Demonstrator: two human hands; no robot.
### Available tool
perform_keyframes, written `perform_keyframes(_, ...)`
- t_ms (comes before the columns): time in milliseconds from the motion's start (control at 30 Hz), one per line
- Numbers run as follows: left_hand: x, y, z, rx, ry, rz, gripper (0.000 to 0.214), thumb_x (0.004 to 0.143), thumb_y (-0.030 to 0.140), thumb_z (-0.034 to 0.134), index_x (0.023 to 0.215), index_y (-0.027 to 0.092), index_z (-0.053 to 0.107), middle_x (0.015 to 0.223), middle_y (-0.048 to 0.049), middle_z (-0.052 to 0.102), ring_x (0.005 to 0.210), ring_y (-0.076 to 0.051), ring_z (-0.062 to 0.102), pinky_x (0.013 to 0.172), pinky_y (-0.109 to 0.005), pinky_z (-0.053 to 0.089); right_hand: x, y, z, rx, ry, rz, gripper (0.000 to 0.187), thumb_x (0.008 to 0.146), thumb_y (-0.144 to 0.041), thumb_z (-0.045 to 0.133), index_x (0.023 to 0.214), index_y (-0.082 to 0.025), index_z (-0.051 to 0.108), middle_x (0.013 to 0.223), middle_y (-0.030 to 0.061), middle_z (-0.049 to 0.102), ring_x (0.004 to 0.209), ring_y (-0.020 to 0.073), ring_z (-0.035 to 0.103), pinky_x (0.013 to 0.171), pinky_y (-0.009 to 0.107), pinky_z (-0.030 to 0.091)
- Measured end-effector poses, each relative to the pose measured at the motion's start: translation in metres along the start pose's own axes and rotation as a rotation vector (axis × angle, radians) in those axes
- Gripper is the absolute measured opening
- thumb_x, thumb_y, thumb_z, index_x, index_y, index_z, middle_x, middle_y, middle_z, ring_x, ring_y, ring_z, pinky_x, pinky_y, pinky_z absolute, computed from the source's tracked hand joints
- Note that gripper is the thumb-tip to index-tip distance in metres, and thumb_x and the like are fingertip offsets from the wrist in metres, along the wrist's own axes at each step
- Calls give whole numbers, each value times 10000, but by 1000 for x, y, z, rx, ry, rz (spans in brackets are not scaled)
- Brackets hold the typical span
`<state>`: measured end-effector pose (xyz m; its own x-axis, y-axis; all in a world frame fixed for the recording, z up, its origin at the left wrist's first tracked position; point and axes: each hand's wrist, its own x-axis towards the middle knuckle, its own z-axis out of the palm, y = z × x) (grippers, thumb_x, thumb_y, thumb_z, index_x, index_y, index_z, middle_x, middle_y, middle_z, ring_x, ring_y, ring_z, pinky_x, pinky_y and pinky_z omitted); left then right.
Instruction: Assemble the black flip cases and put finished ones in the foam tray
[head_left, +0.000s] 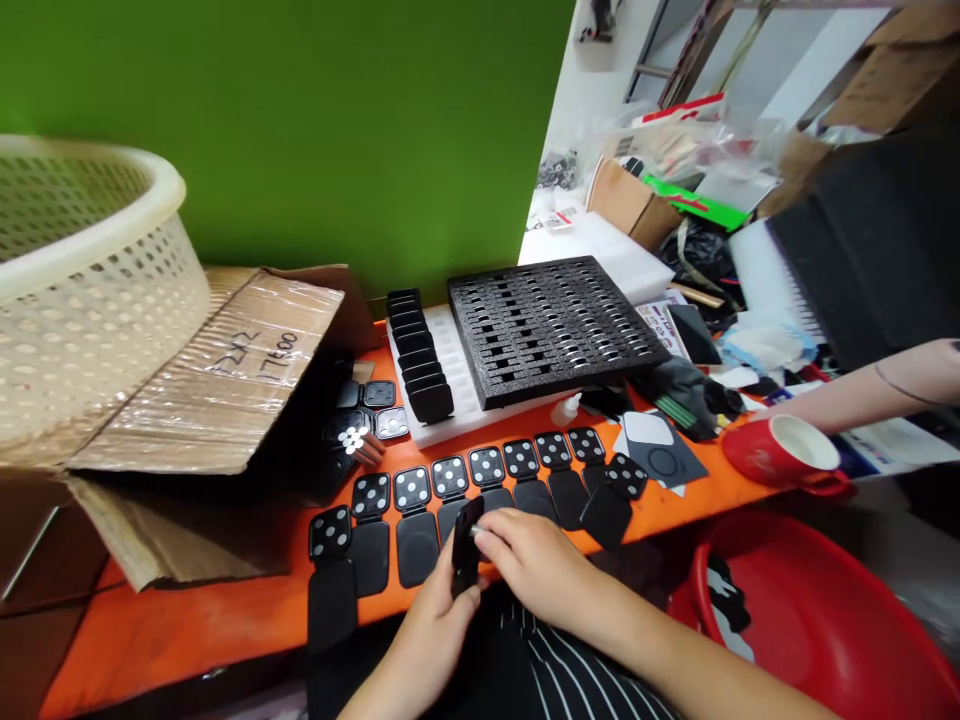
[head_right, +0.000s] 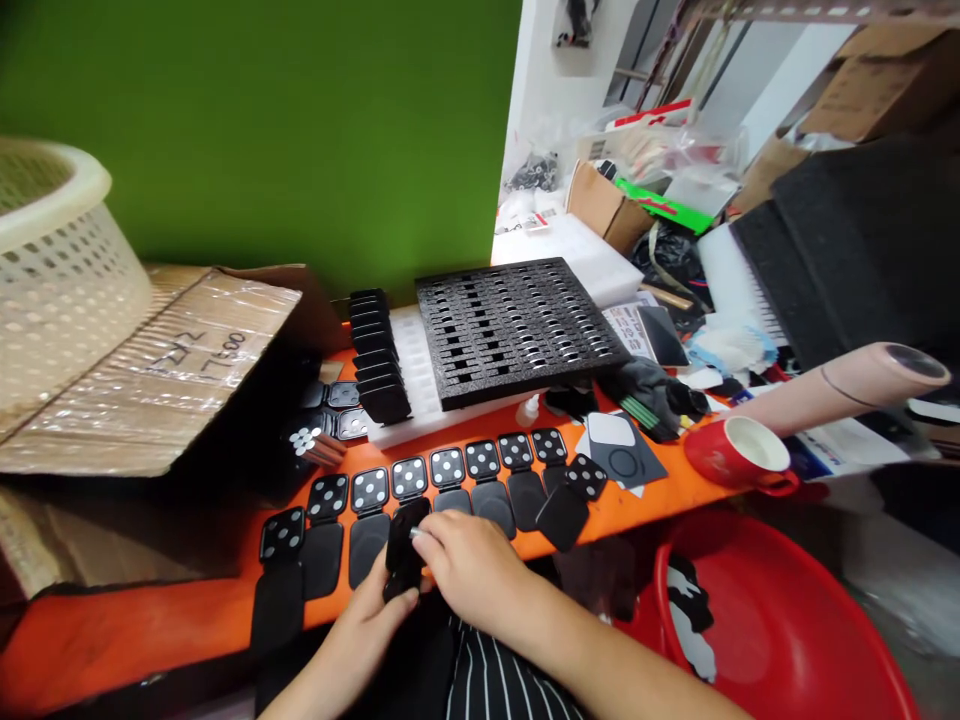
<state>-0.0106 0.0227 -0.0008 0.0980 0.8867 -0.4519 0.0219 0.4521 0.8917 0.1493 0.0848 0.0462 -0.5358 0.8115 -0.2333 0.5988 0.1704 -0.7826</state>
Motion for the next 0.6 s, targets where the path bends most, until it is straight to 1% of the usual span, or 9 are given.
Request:
perform_keyframes(33,0,-1,0,101,0,60,639,727,168,521,1355,194,409,1417,-84,419,1320,-271,345,1110,-446,235,0,-3,1,-78,-8,8,268,935,-278,362,891,-200,615,903,45,640,834,176,583,755,281,401)
perform_keyframes(100,-1,-4,-1,268,-24,162,682,747,102,468,1404,221,331,1459,-57,355,1354,-249,281,1128,-449,182,1,-5,3,-207,-16,23,276,934,-250,337,894,-183,602,882,60,634,799,185,587,718,286,394)
perform_keyframes(167,-3,-6,-3,363,-49,233,732,750,40,422,1430,256,257,1478,-38,317,1357,-233,276,1124,-449,202,2,-5,2,-268,-40,21,266,928,-245,335,891,-173,589,863,64,626,768,185,584,687,285,381)
perform_keyframes(233,-3,-7,-4,397,-57,262,757,752,14,401,1442,259,208,1476,-44,319,1353,-231,285,1112,-450,243,3,-5,0,-252,-78,1,241,915,-312,387,894,-171,582,864,61,623,751,184,576,666,281,369)
perform_keyframes(333,-1,-10,-4,405,-49,270,778,736,-4,395,1445,246,197,1463,-55,345,1353,-234,284,1112,-459,241,5,-2,0,-171,-81,3,260,873,-416,477,880,-179,583,860,47,629,734,177,565,638,267,348)
perform_keyframes(433,0,-14,-3,387,-48,249,789,706,-14,399,1437,235,236,1449,-60,369,1350,-232,291,1122,-462,206,8,1,6,-91,-26,36,235,884,-382,473,818,-189,589,812,18,635,720,153,557,615,248,325)
perform_keyframes(500,1,-15,0,350,-47,227,769,704,0,405,1428,219,269,1443,-72,379,1346,-239,300,1121,-467,205,10,1,11,-59,7,22,251,903,-354,448,777,-189,590,775,5,628,713,138,552,619,241,323)
perform_keyframes(600,4,-15,4,278,26,190,754,700,21,411,1422,196,284,1465,-71,342,1362,-240,261,1126,-458,182,11,-2,14,-97,27,-22,298,933,-329,393,768,-187,595,789,12,618,736,138,556,646,250,338)
